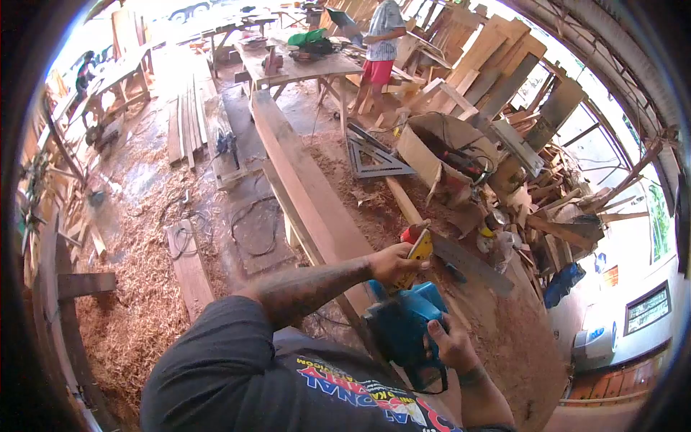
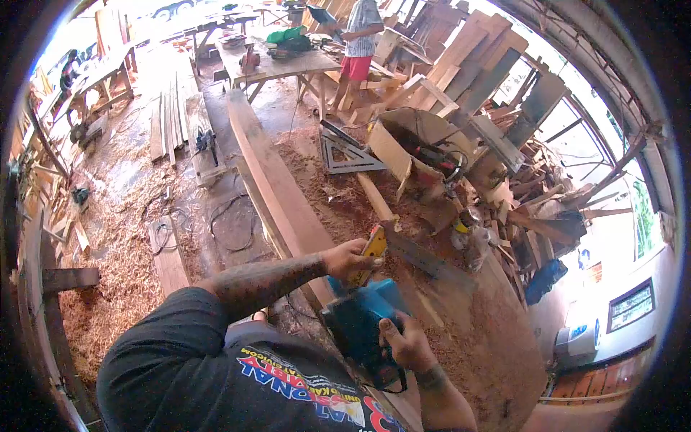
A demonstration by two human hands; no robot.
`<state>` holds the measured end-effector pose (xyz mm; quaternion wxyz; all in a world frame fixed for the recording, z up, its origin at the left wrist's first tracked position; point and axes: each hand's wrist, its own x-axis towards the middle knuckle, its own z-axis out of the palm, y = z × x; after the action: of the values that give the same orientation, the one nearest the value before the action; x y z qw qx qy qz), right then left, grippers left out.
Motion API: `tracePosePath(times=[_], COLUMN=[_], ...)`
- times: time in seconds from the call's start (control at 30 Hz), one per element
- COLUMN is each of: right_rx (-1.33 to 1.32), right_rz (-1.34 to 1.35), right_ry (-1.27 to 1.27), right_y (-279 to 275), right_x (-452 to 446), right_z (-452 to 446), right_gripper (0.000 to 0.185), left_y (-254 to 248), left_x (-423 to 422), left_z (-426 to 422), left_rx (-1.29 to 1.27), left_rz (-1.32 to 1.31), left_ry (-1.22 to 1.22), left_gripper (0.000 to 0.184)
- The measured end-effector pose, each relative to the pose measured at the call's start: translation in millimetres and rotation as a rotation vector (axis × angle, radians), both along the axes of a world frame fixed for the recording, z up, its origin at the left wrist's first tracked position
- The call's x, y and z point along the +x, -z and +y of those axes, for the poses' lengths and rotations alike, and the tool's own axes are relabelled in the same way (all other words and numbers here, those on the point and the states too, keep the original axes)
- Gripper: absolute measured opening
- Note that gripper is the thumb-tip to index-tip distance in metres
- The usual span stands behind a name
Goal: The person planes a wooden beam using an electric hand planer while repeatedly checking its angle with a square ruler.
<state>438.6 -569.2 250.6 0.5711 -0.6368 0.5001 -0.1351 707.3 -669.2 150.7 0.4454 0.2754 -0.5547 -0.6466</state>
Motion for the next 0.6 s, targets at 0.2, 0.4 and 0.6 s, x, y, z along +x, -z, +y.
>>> tracePosePath(times=[0.2, 0.4, 0.6], right_rx=[0.022, -0.003, 0.011], right_rz=[-0.017, -0.043, -0.042], right_ry=[-0.052, -0.07, -0.06], right_y=[-3.9, -2.0, 2.4], right_x=[0.0, 0.4, -11.5], right_z=[-9.5, -8.9, 0.3], right_gripper=[0.056, 0.051, 0.049], left_y=[2.7, 3.3, 51.5], left_x=[3.7, 4.1, 114.8], left_z=[-6.1, 9.6, 28.6], left_rx=[0.111, 0.112, 0.005], left_rz=[0.164, 0.22, 0.133], left_ry=[-0.003, -0.248, -0.559], left_gripper=[0.033, 0.029, 0.035])
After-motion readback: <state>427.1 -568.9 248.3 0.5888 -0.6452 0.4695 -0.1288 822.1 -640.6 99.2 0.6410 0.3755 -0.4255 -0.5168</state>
